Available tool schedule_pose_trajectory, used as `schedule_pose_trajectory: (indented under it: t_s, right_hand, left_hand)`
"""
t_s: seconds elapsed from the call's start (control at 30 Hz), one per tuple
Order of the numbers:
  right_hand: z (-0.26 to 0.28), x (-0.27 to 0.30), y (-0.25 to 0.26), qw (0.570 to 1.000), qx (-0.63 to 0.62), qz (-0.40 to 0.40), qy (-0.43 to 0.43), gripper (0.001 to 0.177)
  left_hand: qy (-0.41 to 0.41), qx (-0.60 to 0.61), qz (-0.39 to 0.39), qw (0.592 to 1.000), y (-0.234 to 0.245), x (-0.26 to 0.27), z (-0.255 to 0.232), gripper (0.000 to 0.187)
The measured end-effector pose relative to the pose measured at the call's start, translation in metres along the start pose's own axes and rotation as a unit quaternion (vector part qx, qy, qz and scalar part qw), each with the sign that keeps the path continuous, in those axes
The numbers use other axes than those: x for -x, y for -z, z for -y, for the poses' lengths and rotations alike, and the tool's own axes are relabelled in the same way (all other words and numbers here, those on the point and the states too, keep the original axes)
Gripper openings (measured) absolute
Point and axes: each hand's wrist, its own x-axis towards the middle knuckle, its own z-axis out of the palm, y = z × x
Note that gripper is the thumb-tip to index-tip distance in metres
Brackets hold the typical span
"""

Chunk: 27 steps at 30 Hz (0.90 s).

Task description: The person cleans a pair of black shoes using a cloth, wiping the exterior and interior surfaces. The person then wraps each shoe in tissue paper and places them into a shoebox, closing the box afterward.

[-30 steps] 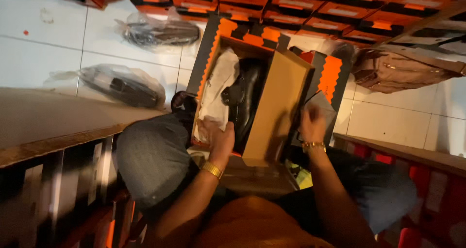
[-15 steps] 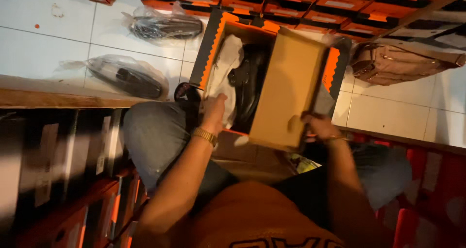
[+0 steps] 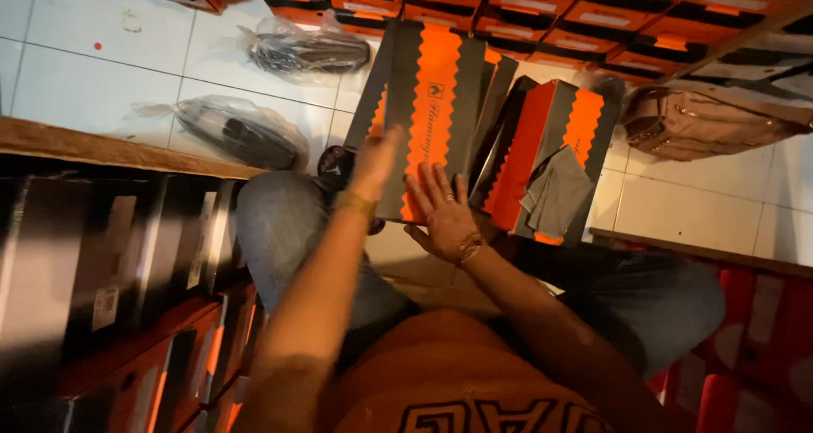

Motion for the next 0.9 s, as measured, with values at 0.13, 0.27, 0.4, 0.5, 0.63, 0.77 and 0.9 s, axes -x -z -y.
schedule_pose_trajectory:
  t_s: [0.13,0.27,0.4,0.5,0.63,0.77,0.9]
  right_hand:
    - [-0.038,0.011,-0.006,0.980,-0.122,-0.156,-0.015,0.084]
    - [-0.059,0.023,-0.019,0.931,-0.317,-0.139,-0.119,0.093]
    - [-0.055,0.023,-0.028,0.848,-0.456,-0.145,-0.228,0.094]
    - [-0.044,0.024,-0.032,0.879,-0.384,-0.197,-0.200,0.086]
    - [-0.044,0.027,0.001,0.862,-0.418,-0.060,-0.280,0.085]
    - [-0.062,0.018,0.005,0.833,-0.450,-0.018,-0.320,0.080]
    - [-0.057,0.027,-0.013,0.841,-0.433,-0.042,-0.321,0.082]
  left_hand:
    - [-0.137,-0.248,-0.112,0.953,-0.027,-0.017,0.036,0.061]
    - [-0.220,-0.271,-0.176,0.920,-0.049,-0.012,0.061,0.050]
    - [-0.264,-0.271,-0.249,0.891,-0.050,-0.018,0.073,0.041]
    - [-0.168,-0.291,-0.174,0.926,-0.043,-0.029,0.088,0.060]
    - [-0.158,-0.323,-0.174,0.917,-0.047,-0.043,0.094,0.058]
    - [-0.373,-0.301,-0.339,0.809,-0.059,-0.060,0.048,0.080]
    - [-0.415,-0.322,-0.238,0.817,-0.082,-0.069,-0.024,0.073]
